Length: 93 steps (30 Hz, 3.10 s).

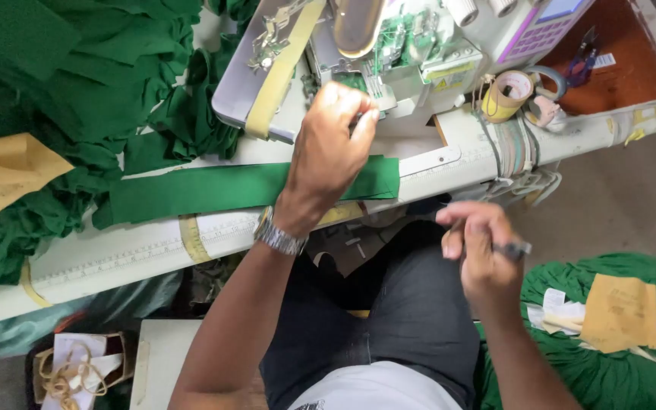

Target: Threading an industrial overlock sewing machine using tweezers and thread snips.

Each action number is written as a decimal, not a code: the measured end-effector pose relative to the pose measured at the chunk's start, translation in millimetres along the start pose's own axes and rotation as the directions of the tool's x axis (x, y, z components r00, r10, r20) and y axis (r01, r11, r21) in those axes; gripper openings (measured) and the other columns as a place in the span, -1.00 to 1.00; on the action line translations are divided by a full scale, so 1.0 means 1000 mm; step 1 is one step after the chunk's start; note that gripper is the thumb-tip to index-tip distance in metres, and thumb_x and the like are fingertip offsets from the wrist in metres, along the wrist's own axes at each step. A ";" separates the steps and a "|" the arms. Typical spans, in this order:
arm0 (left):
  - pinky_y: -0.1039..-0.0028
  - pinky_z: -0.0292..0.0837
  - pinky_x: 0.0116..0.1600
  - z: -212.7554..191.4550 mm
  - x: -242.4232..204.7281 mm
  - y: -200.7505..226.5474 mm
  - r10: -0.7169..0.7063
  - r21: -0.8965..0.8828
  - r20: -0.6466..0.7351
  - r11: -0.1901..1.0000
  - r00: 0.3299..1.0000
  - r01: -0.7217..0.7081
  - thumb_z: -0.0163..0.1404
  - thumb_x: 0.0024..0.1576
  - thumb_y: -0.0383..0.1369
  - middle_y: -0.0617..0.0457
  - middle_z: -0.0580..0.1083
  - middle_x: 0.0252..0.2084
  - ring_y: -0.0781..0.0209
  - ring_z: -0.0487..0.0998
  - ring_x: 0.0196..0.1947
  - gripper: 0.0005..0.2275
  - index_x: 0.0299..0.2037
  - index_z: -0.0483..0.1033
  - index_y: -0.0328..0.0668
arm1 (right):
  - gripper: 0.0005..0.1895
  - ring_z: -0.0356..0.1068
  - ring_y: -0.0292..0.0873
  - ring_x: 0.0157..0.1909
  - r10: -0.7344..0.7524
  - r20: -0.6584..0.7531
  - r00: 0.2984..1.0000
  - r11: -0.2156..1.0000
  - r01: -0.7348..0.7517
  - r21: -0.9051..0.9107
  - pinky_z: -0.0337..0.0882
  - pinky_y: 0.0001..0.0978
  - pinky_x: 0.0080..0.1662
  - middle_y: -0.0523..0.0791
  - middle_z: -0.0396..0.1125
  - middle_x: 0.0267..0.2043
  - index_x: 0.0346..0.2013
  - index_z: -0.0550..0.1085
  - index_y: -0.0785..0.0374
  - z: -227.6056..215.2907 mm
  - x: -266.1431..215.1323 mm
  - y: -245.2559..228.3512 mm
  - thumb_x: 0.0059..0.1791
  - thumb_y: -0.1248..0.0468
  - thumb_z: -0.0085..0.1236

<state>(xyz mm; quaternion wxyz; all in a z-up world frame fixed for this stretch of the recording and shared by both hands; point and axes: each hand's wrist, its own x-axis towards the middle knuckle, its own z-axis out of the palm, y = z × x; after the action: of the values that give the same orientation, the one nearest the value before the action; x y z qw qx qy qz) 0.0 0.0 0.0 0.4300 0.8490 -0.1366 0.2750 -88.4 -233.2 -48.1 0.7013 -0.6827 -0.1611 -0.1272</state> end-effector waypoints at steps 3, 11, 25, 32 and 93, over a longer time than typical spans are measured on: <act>0.16 0.46 -0.15 -0.004 -0.019 0.015 -0.025 0.020 0.074 1.000 0.997 0.023 0.04 0.20 -0.37 -0.03 0.38 -0.31 -0.20 0.54 -0.20 -0.94 -0.23 0.55 -0.11 | -0.74 0.20 -0.31 -0.68 0.035 -0.009 0.999 0.988 -0.036 -0.150 0.28 -0.48 -0.58 0.19 0.45 -0.20 -0.04 0.44 0.55 0.018 0.053 -0.014 0.21 0.35 -0.12; 0.22 0.41 -0.32 0.003 -0.024 0.018 0.208 0.310 0.114 0.922 0.971 -0.234 0.06 0.19 -0.41 0.05 0.35 -0.33 -0.10 0.52 -0.33 -0.98 -0.28 0.51 -0.08 | -0.84 0.15 -0.40 -0.82 0.148 0.163 0.976 0.966 -0.177 0.187 0.14 -0.61 -0.79 0.02 0.43 -0.47 -0.13 0.47 0.50 0.070 0.133 0.051 0.09 0.39 0.15; 0.33 0.47 -0.19 -0.009 0.032 -0.008 0.545 0.214 0.324 0.753 0.773 -0.622 -0.01 0.34 -0.40 0.09 0.48 -0.20 -0.03 0.55 -0.24 -0.91 -0.05 0.55 0.00 | -0.92 0.25 -0.41 -0.68 0.109 0.148 0.983 0.990 -0.094 -0.106 0.24 -0.62 -0.64 -0.11 0.43 -0.54 -0.29 0.59 0.25 -0.014 0.119 -0.024 0.02 0.43 0.15; 0.22 0.39 -0.20 -0.023 0.023 0.029 0.468 0.004 0.354 0.865 0.810 -0.501 -0.04 0.34 -0.59 -0.17 0.46 -0.20 -0.07 0.44 -0.30 -0.97 -0.15 0.44 -0.42 | -0.85 0.28 -0.35 -0.51 0.124 -0.438 0.890 0.775 -0.363 -0.518 0.22 -0.42 -0.42 -0.26 0.44 -0.42 -0.29 0.56 -0.02 -0.194 0.231 0.086 0.07 0.17 0.02; 0.63 0.49 -0.15 0.018 -0.006 -0.005 -0.230 -0.641 0.141 0.720 0.963 0.266 0.11 0.26 -0.35 0.11 0.43 -0.30 0.45 0.47 -0.19 -0.92 -0.15 0.61 -0.14 | -0.61 0.16 -0.35 -0.79 0.149 0.306 0.940 0.898 -0.258 0.356 0.22 -0.65 -0.66 -0.05 0.17 -0.79 0.08 0.39 0.60 0.041 0.094 0.033 0.04 0.35 -0.03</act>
<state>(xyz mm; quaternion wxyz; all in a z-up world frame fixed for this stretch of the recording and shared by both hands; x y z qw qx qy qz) 3.9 -11.7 -14.9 0.7285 0.6622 -0.1202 0.1281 8.9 -186.7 -40.2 0.8040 -0.5530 -0.2045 0.0768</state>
